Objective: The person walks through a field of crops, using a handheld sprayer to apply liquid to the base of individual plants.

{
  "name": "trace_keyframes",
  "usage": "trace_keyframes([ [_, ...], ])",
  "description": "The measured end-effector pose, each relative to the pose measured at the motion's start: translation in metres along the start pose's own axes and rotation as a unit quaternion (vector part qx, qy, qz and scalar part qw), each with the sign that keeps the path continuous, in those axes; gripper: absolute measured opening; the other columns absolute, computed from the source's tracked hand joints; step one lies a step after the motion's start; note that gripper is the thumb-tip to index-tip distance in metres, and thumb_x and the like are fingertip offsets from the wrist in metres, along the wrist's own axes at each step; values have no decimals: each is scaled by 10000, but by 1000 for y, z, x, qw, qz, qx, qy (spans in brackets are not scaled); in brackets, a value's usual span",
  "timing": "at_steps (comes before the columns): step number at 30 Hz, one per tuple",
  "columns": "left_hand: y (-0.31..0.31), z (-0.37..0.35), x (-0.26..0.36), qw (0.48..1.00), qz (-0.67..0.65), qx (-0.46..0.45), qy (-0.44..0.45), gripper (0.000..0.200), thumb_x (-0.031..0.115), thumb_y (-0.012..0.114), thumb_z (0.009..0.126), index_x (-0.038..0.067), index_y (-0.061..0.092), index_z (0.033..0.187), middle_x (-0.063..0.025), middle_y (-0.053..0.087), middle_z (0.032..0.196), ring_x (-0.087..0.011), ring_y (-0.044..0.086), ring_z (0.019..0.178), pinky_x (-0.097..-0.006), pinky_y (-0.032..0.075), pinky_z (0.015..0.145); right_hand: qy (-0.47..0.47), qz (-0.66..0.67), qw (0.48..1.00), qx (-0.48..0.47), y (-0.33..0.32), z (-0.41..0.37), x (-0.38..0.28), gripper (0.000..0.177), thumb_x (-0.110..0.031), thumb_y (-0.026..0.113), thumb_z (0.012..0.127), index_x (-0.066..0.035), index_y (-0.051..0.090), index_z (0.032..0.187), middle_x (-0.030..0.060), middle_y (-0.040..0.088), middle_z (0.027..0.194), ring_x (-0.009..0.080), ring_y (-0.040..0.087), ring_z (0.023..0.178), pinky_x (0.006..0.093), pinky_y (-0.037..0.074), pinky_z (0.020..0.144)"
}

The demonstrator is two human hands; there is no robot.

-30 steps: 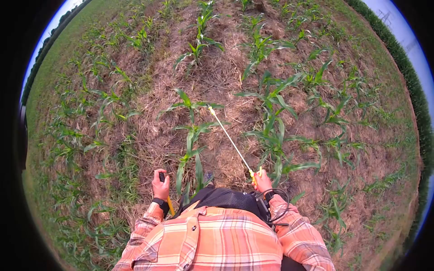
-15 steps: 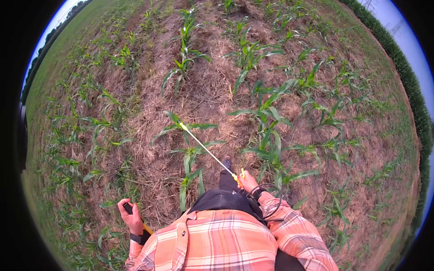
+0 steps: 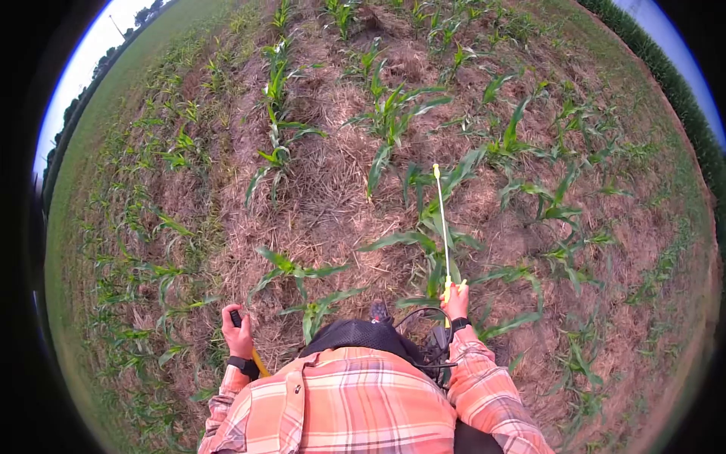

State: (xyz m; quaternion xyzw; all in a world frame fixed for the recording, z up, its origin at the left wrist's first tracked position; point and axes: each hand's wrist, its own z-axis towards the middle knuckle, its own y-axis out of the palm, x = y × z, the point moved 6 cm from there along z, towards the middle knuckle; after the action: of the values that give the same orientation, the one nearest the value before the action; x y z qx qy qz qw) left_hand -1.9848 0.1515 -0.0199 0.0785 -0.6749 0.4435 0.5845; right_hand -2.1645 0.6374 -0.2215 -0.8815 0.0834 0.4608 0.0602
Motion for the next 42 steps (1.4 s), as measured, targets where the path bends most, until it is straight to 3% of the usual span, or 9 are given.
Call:
trace_keyframes([
  [2, -4, 13, 11, 995, 42, 30, 89, 206, -10, 520, 707, 68, 459, 888, 28, 373, 584, -48, 338, 498, -206, 277, 442, 3, -2, 999, 40, -15, 16, -13, 209, -305, 373, 855, -103, 320, 852, 83, 484, 554, 121, 404, 332, 223, 297, 280],
  [6, -43, 13, 72, 998, -44, 53, 9, 213, -23, 499, 741, 64, 445, 928, 34, 375, 624, -33, 338, 496, -175, 288, 454, -46, 21, 993, 103, -33, 38, -37, 239, -332, 384, 846, -103, 319, 862, 88, 488, 577, 127, 417, 350, 231, 312, 280],
  [8, -64, 14, 90, 995, -40, 82, 46, 210, -24, 497, 743, 61, 446, 929, 42, 364, 614, -32, 332, 494, -174, 292, 457, -30, 49, 992, 116, -37, 48, -41, 247, -343, 384, 840, -107, 316, 869, 81, 479, 590, 122, 406, 358, 226, 312, 291],
  [12, -38, 60, 55, 997, 37, 63, 13, 226, -29, 489, 732, 68, 452, 933, 32, 384, 595, -41, 363, 504, -186, 300, 459, -19, 34, 989, 141, -16, 62, -54, 230, -333, 377, 839, -117, 311, 878, 79, 476, 588, 119, 401, 362, 223, 305, 294],
  [20, 59, 186, -7, 999, -41, -33, -1, 173, 10, 521, 707, 66, 475, 863, 4, 405, 547, -69, 383, 463, -227, 315, 426, -22, -89, 996, 13, 125, 90, -81, 186, -300, 386, 851, -121, 338, 862, 71, 492, 543, 122, 418, 326, 224, 298, 264],
  [29, 48, 284, -64, 997, -40, -23, -54, 174, 11, 518, 705, 72, 475, 862, -18, 462, 573, -95, 456, 502, -242, 362, 463, 4, -246, 950, -194, 326, 94, -117, 171, -254, 391, 854, -98, 324, 877, 69, 509, 567, 98, 437, 353, 202, 319, 290],
  [32, 31, 304, -29, 998, -68, 2, -11, 192, -2, 524, 698, 72, 460, 863, 25, 395, 616, -55, 349, 503, -196, 298, 451, 12, -306, 911, -275, 381, 81, -129, 195, -278, 392, 856, -95, 336, 894, 49, 510, 587, 73, 434, 371, 193, 323, 303],
  [38, -63, 309, 21, 987, -137, 79, -40, 205, -25, 491, 734, 68, 407, 895, 39, 369, 588, -26, 334, 435, -156, 258, 400, 24, -314, 860, -401, 439, 87, -130, 168, -232, 420, 857, -74, 364, 871, 45, 505, 635, 73, 459, 447, 185, 347, 357],
  [42, -42, 337, -3, 992, -81, 81, -59, 198, -19, 485, 735, 73, 427, 901, 33, 375, 598, -37, 334, 458, -176, 269, 417, 51, -323, 861, -388, 454, 108, -133, 171, -228, 429, 853, -71, 362, 869, 43, 503, 630, 84, 466, 442, 191, 352, 355],
])
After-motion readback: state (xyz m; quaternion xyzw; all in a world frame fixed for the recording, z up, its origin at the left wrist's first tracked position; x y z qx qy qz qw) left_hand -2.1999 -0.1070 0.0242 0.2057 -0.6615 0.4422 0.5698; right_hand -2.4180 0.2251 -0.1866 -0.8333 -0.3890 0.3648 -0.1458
